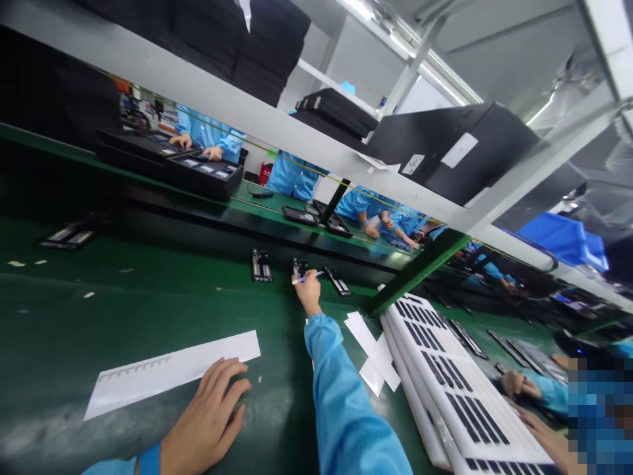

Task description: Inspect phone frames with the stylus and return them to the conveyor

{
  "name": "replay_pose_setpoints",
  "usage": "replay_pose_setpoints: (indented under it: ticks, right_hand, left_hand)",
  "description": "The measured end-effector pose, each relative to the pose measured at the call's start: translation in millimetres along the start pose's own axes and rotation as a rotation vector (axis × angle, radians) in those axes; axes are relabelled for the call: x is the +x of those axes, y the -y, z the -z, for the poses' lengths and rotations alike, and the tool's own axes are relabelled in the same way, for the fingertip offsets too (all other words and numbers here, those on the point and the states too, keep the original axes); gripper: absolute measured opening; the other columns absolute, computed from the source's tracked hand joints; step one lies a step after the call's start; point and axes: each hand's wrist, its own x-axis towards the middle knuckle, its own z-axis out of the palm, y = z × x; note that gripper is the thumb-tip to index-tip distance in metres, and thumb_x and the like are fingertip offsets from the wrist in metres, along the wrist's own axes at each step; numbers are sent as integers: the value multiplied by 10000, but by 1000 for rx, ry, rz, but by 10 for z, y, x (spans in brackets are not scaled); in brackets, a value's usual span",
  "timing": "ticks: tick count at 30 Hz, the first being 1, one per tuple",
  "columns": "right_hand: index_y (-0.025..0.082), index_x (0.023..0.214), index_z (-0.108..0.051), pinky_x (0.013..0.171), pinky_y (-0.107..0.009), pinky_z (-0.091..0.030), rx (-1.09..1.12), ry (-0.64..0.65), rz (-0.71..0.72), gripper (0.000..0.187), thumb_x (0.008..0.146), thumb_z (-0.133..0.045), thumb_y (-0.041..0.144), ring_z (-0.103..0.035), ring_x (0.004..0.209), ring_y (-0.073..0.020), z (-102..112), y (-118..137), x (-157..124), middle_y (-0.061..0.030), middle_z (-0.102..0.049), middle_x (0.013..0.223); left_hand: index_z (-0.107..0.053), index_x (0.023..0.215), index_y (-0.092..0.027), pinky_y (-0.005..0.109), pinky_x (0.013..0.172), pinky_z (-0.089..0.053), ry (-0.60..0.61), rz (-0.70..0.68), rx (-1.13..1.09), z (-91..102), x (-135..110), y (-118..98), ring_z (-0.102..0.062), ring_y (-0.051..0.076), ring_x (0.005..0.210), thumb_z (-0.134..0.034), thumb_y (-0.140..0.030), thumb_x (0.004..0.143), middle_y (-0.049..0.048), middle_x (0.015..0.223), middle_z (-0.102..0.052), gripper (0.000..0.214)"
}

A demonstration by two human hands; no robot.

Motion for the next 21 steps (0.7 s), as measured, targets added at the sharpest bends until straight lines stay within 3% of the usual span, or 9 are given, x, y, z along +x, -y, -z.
replay_pose_setpoints:
  ticks: [4, 8, 11, 14, 16, 18, 21]
  right_hand:
    - [114, 1131, -410, 850, -355, -453, -16, 27, -20, 471, 907, -518, 514, -616, 1092, -328, -194, 261, 277, -263, -599, 1172]
    - [113, 1138, -426, 849, -357, -471, -14, 160, 22, 587, 793, -669, 520, -629, 1072, -326, -602, 709, 176, -228, -634, 1129]
    - [107, 1155, -432, 896, -382, -452, -19, 199, 55, 581, 756, -728, 407, -576, 1156, -348, -754, 1013, 79, -232, -640, 1130]
    - [95, 1168, -437, 873, -390, -464, -14, 205, 58, 575, 759, -712, 391, -588, 1135, -360, -643, 1135, 25, -234, -652, 1108]
    - [106, 1142, -463, 816, -377, -483, -10, 215, 69, 568, 756, -695, 452, -632, 1056, -355, -471, 1084, -56, -218, -663, 1081]
    - [135, 1095, -496, 777, -356, -487, -12, 222, 100, 541, 737, -697, 487, -658, 990, -342, -282, 931, -241, -186, -676, 1044]
    - [163, 1031, -524, 727, -334, -477, -47, 205, 228, 473, 706, -724, 442, -675, 880, -320, -45, 570, -753, -134, -685, 907]
  left_hand:
    - [-539, 1193, -235, 478, 1066, -443, 0, -21, 50, -4, 4, 9, -511, 264, 1219, -500, -117, 790, 78, 1215, -580, 422]
    - [-532, 1203, -231, 486, 1062, -452, 1, -12, 44, 2, 10, 10, -517, 264, 1214, -494, -92, 766, 85, 1208, -585, 461]
    - [-530, 1189, -225, 503, 1074, -436, 12, -4, 33, 18, 9, 3, -510, 263, 1216, -483, -75, 753, 87, 1219, -572, 463]
    - [-538, 1153, -224, 503, 1086, -418, 0, 6, 32, 45, 11, 3, -505, 256, 1213, -481, -70, 751, 80, 1212, -565, 434]
    - [-546, 1133, -222, 502, 1090, -405, -23, 22, 39, 62, 18, 7, -497, 257, 1217, -484, -80, 764, 79, 1209, -557, 400]
    - [-551, 1127, -215, 508, 1092, -387, -48, 42, 50, 72, 28, 12, -487, 262, 1222, -482, -98, 788, 85, 1216, -544, 365]
    - [-553, 1132, -209, 521, 1100, -351, -53, 62, 69, 67, 40, 21, -476, 265, 1228, -479, -123, 818, 95, 1234, -529, 334]
